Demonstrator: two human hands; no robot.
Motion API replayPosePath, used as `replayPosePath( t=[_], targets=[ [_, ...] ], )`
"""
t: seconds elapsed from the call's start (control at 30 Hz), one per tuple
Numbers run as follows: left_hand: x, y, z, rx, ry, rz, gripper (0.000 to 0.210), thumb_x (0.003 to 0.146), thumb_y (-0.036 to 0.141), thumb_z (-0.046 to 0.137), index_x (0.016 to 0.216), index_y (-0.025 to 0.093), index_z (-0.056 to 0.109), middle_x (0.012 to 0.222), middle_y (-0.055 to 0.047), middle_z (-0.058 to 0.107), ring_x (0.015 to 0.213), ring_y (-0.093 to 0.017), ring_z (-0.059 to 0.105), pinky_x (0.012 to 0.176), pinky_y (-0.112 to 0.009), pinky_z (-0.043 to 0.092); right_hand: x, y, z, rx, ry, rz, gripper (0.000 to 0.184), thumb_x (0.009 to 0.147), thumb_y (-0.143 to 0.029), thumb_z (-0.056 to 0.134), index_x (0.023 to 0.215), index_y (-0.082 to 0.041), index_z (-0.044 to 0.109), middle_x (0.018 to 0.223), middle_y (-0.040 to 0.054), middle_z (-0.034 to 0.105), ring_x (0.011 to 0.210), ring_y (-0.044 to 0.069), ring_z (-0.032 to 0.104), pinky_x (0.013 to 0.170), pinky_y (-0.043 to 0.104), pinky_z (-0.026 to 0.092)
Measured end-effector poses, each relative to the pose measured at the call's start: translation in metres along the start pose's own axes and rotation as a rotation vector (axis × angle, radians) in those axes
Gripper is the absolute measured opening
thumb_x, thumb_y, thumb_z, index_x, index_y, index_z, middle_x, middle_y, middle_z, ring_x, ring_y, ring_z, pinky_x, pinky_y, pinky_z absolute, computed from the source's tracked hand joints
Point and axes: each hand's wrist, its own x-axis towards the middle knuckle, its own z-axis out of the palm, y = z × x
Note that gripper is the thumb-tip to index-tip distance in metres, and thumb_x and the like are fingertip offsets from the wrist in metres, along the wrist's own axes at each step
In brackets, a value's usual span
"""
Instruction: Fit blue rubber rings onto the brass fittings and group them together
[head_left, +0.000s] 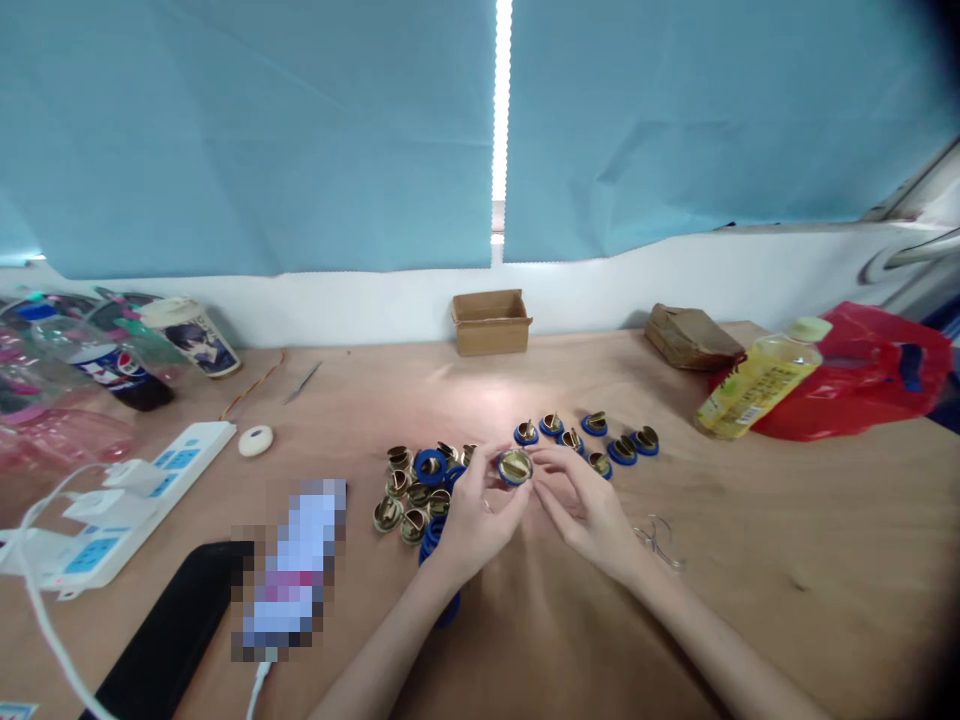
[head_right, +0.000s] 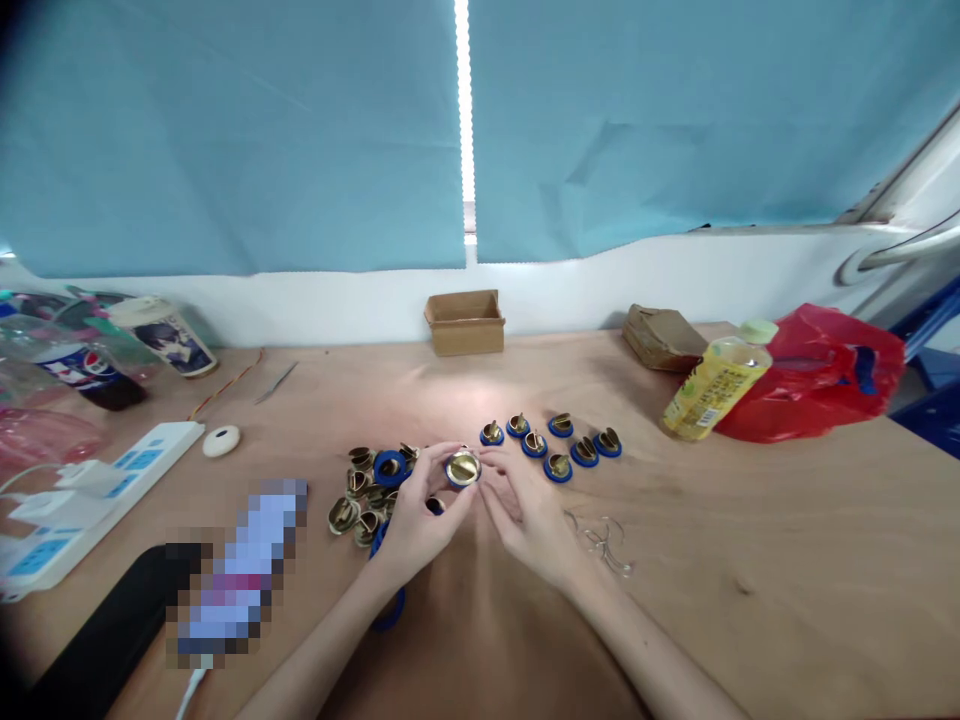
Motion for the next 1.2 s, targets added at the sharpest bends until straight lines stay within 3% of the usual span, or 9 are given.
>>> replayPosePath(
  t=[0.17,0.3,0.4,0.6,0.7,0.87,1.03,1.2],
  targets=[
    [-0.001,-0.002,0.003,0.032,0.013,0.039,0.040,0.083,0.015,0.062,0.119,0.021,0.048,0.112,-0.007,0.063,0.097,-0.018,0.068,0.086,-0.033,0.057,0.010,0.005,-0.039,-0.142,0.065,0.139,0.017,0.095,-0.027,0.047,0.104,-0.020,0.059,0.098,0.0077,0.068,0.086,0.020,0.066,0.077,0.032,0.053],
    [-0.002,-0.002,0.005,0.034,-0.006,0.066,0.042,0.082,0.014,0.063,0.120,0.021,0.047,0.111,-0.006,0.063,0.093,-0.018,0.069,0.083,-0.031,0.058,0.003,0.011,-0.075,-0.322,0.010,0.292,0.019,0.094,-0.034,0.048,0.097,-0.020,0.062,0.086,0.0054,0.070,0.071,0.018,0.065,0.060,0.026,0.049],
    [-0.003,-0.002,0.006,0.036,-0.010,0.078,0.043,0.081,0.013,0.063,0.120,0.022,0.047,0.112,-0.007,0.064,0.093,-0.018,0.069,0.082,-0.032,0.058,-0.014,0.018,-0.089,-0.389,-0.075,0.388,0.022,0.092,-0.038,0.049,0.093,-0.020,0.062,0.076,0.0032,0.069,0.057,0.016,0.061,0.054,0.026,0.045],
    [-0.005,-0.001,0.007,0.082,-0.050,0.066,0.048,0.081,0.018,0.065,0.124,0.022,0.045,0.114,-0.009,0.064,0.087,-0.018,0.069,0.074,-0.032,0.058,-0.047,0.032,-0.078,-0.371,-0.265,0.467,0.024,0.092,-0.039,0.044,0.092,-0.021,0.060,0.064,0.0013,0.065,0.054,0.019,0.058,0.053,0.028,0.041],
    [-0.006,0.001,0.007,0.114,-0.067,0.073,0.050,0.079,0.018,0.066,0.125,0.022,0.045,0.116,-0.009,0.063,0.089,-0.019,0.068,0.077,-0.034,0.058,-0.054,0.034,-0.067,-0.442,-0.264,0.505,0.025,0.089,-0.044,0.049,0.092,-0.021,0.058,0.062,0.0006,0.062,0.055,0.020,0.057,0.053,0.028,0.038],
    [-0.008,-0.002,0.008,0.090,-0.113,0.128,0.050,0.081,0.012,0.064,0.125,0.023,0.044,0.126,-0.010,0.058,0.115,-0.024,0.059,0.099,-0.041,0.050,-0.062,0.038,-0.055,-0.555,-0.247,0.549,0.032,0.085,-0.054,0.054,0.088,-0.023,0.053,0.067,0.0025,0.064,0.060,0.023,0.061,0.053,0.028,0.034],
    [-0.009,-0.004,0.010,0.088,-0.107,0.156,0.049,0.080,0.011,0.064,0.123,0.023,0.045,0.123,-0.009,0.058,0.110,-0.023,0.062,0.096,-0.041,0.052,-0.067,0.042,-0.051,-0.652,-0.232,0.661,0.033,0.086,-0.057,0.052,0.087,-0.024,0.050,0.065,0.0019,0.065,0.060,0.025,0.064,0.050,0.026,0.029],
    [-0.010,-0.004,0.010,0.102,-0.119,0.163,0.047,0.080,0.013,0.064,0.123,0.022,0.046,0.121,-0.009,0.059,0.105,-0.022,0.063,0.093,-0.040,0.053,-0.068,0.046,-0.049,-0.649,-0.248,0.658,0.032,0.087,-0.055,0.052,0.083,-0.024,0.047,0.063,0.0013,0.065,0.057,0.025,0.064,0.049,0.026,0.029]
  ],
)
